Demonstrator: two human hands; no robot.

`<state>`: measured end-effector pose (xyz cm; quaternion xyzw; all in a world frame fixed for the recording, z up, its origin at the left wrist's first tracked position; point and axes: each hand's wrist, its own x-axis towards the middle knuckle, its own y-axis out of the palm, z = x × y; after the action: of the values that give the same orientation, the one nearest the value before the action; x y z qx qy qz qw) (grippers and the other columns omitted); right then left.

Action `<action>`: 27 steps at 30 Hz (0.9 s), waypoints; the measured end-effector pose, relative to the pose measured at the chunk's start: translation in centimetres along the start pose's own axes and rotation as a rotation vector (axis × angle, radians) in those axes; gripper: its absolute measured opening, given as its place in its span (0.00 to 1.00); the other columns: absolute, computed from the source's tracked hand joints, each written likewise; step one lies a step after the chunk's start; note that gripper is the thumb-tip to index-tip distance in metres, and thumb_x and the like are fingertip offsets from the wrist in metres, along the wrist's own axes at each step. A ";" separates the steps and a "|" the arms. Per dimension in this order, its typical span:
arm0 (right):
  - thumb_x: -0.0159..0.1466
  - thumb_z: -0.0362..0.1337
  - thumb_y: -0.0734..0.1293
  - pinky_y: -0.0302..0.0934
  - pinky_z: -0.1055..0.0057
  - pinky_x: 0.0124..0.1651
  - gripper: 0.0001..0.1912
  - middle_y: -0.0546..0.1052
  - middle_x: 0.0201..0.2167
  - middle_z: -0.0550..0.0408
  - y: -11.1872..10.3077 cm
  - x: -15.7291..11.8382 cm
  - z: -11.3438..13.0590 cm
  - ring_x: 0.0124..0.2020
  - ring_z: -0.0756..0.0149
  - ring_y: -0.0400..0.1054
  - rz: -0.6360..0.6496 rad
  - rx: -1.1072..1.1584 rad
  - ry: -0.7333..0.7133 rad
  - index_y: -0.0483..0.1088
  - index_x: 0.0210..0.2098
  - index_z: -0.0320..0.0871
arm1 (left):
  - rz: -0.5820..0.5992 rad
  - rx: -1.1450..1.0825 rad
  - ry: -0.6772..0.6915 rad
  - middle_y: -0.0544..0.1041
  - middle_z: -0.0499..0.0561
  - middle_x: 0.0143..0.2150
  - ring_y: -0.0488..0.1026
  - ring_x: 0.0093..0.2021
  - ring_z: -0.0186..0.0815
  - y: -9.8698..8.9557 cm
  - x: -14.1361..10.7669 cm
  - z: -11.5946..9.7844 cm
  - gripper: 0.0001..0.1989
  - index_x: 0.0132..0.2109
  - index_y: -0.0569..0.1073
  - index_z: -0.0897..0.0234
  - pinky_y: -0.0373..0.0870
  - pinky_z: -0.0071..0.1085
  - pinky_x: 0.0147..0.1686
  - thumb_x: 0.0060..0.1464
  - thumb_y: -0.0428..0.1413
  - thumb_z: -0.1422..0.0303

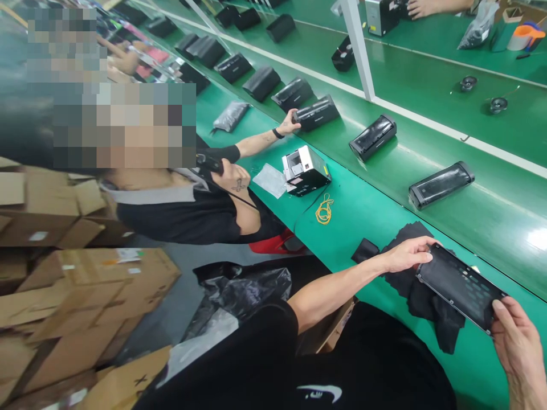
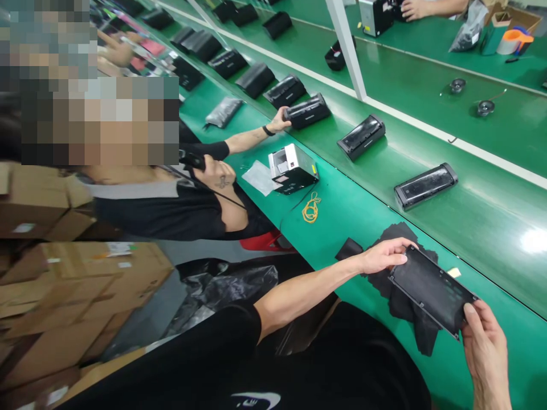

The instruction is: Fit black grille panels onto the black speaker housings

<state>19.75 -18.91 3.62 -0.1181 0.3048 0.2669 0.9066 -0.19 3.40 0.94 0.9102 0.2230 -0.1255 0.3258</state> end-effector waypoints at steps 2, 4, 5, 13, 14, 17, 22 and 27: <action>0.43 0.49 0.87 0.61 0.72 0.26 0.30 0.71 0.25 0.62 0.2 -0.1 0.2 0.22 0.72 0.60 -0.022 0.032 0.041 0.74 0.38 0.45 | -0.011 0.012 -0.004 0.74 0.46 0.35 0.69 0.30 0.28 0.0 0.0 -0.1 0.30 0.60 0.74 0.63 0.59 0.24 0.30 0.56 0.69 0.54; 0.43 0.48 0.87 0.61 0.73 0.25 0.30 0.70 0.25 0.63 0.3 -0.2 0.4 0.21 0.74 0.58 -0.031 0.042 0.053 0.75 0.38 0.45 | -0.020 0.040 0.002 0.73 0.45 0.34 0.68 0.29 0.28 0.1 -0.1 -0.3 0.29 0.61 0.74 0.64 0.60 0.25 0.31 0.57 0.68 0.56; 0.43 0.48 0.87 0.61 0.74 0.25 0.30 0.70 0.25 0.62 0.3 -0.2 0.4 0.21 0.74 0.58 -0.029 0.038 0.044 0.75 0.38 0.45 | -0.025 0.055 0.007 0.72 0.45 0.33 0.67 0.29 0.28 0.2 -0.1 -0.4 0.29 0.61 0.74 0.65 0.61 0.26 0.31 0.57 0.68 0.56; 0.41 0.48 0.88 0.61 0.75 0.25 0.30 0.71 0.25 0.62 0.7 -0.2 0.7 0.22 0.74 0.60 -0.029 0.060 0.052 0.76 0.37 0.45 | -0.070 0.093 -0.004 0.74 0.45 0.32 0.69 0.30 0.29 0.4 -0.1 -0.9 0.23 0.59 0.76 0.65 0.66 0.28 0.36 0.60 0.65 0.62; 0.40 0.48 0.88 0.61 0.76 0.25 0.31 0.71 0.25 0.62 0.8 -0.3 0.8 0.22 0.74 0.60 -0.037 0.074 0.065 0.76 0.37 0.45 | -0.069 0.083 -0.008 0.75 0.46 0.33 0.70 0.31 0.30 0.4 -0.1 -1.0 0.23 0.59 0.76 0.65 0.67 0.28 0.37 0.60 0.65 0.62; 0.35 0.48 0.89 0.62 0.76 0.25 0.33 0.70 0.24 0.63 1.1 -0.3 1.1 0.22 0.74 0.60 -0.070 0.099 0.093 0.76 0.35 0.45 | -0.072 0.070 -0.015 0.76 0.48 0.35 0.72 0.32 0.31 0.3 -0.1 -0.8 0.24 0.59 0.76 0.65 0.68 0.28 0.37 0.59 0.66 0.62; 0.36 0.47 0.89 0.63 0.77 0.28 0.32 0.72 0.25 0.61 1.0 -0.3 1.4 0.27 0.70 0.66 -0.059 0.100 0.061 0.76 0.34 0.45 | -0.048 0.027 0.042 0.78 0.50 0.39 0.73 0.36 0.32 -0.2 0.0 -0.3 0.27 0.60 0.76 0.64 0.68 0.29 0.40 0.57 0.69 0.57; 0.45 0.48 0.88 0.68 0.74 0.41 0.26 0.80 0.39 0.56 1.1 -1.0 1.9 0.39 0.68 0.71 -0.019 0.112 -0.054 0.79 0.37 0.45 | -0.053 -0.055 0.120 0.80 0.55 0.46 0.77 0.46 0.39 -0.5 -0.4 -0.2 0.31 0.59 0.78 0.63 0.71 0.33 0.48 0.54 0.71 0.52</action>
<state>19.38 -17.71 5.66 -0.0628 0.2937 0.2436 0.9222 -0.77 3.69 0.97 0.9006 0.2694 -0.0730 0.3331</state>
